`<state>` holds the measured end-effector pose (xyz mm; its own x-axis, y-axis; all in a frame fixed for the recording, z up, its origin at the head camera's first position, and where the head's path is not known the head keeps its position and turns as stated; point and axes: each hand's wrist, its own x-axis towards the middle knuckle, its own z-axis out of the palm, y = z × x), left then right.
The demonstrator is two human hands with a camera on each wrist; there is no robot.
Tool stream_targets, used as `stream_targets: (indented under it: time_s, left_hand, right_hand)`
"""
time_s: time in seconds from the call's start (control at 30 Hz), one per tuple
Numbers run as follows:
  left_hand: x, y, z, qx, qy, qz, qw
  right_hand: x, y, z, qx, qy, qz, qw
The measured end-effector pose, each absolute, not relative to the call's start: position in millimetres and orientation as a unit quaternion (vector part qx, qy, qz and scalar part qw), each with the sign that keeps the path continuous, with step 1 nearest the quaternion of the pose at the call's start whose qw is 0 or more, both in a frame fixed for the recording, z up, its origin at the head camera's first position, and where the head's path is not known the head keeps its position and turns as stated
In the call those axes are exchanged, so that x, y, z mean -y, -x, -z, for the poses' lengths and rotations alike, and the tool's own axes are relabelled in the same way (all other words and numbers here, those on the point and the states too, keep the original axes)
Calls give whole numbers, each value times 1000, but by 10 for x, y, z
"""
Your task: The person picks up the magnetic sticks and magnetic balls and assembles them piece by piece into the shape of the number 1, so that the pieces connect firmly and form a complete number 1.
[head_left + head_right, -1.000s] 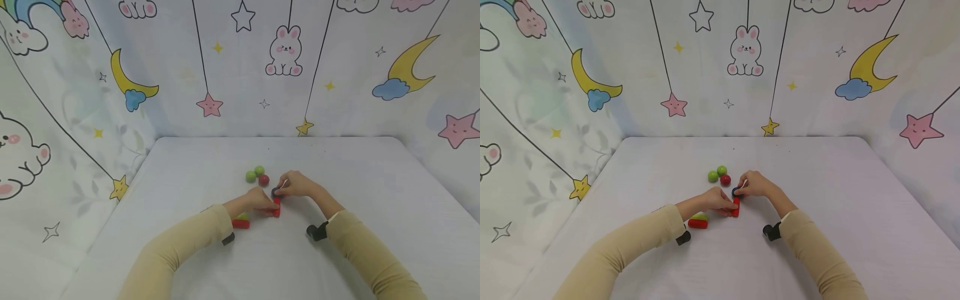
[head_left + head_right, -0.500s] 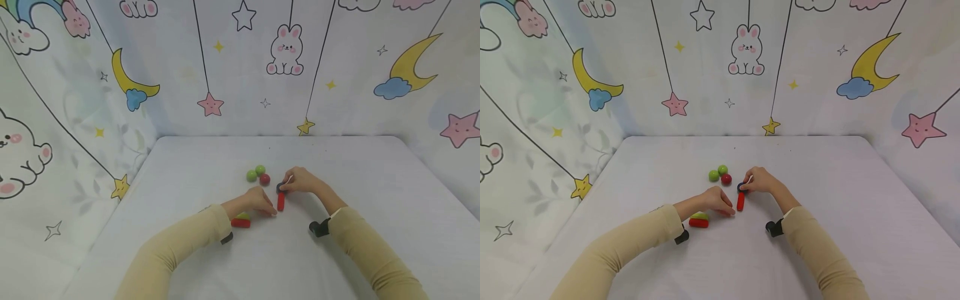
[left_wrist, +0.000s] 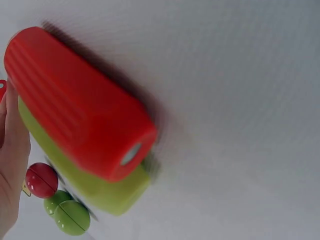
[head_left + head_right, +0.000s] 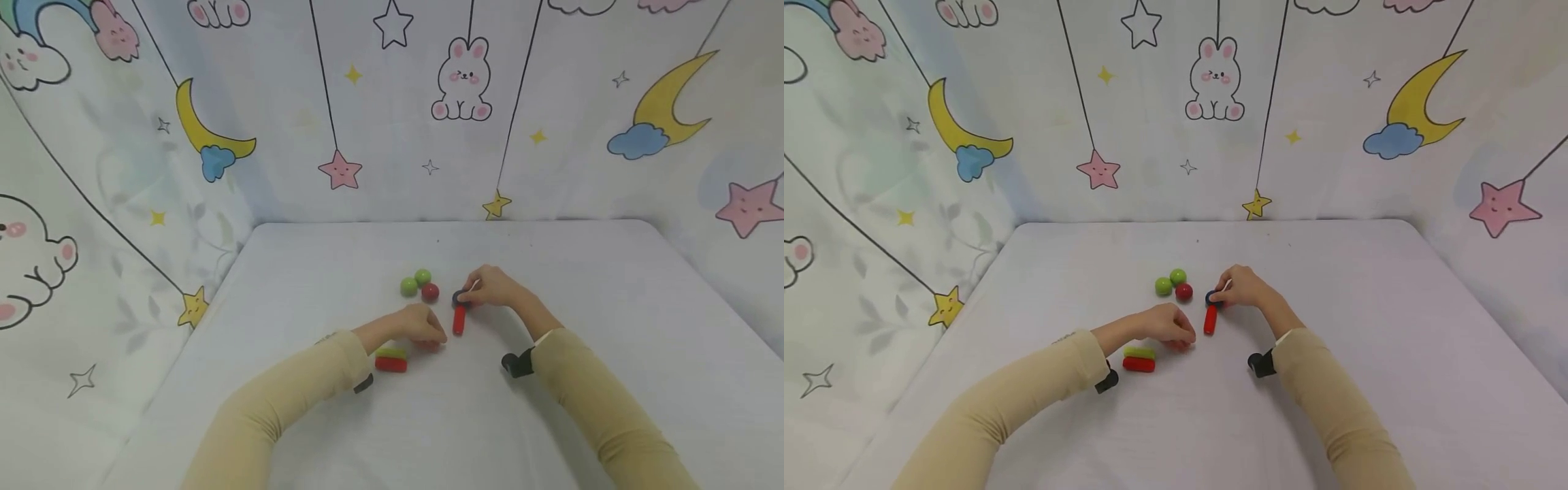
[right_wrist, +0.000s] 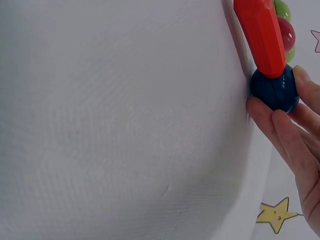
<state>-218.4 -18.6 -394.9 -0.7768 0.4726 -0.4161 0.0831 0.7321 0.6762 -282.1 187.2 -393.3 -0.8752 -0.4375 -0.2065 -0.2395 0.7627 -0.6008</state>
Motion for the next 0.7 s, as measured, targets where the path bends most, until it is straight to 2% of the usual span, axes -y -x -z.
stream_targets:
  time_s: [0.13, 0.23, 0.4, 0.7]
  left_hand:
    - [196, 2193, 3910, -884, -178, -321, 291]
    - [196, 2216, 3919, -895, -199, -302, 261]
    - [183, 2260, 3948, -922, -213, -273, 175]
    - [164, 2331, 3894, -970, -176, -169, 26]
  right_hand:
    - [-1880, 2844, 3920, -923, 181, 295, 169]
    - [-1888, 2859, 3918, -923, 176, 297, 172]
    - [-1903, 2876, 3936, -925, 167, 294, 170]
    - [-1904, 2898, 3943, -923, 160, 307, 168]
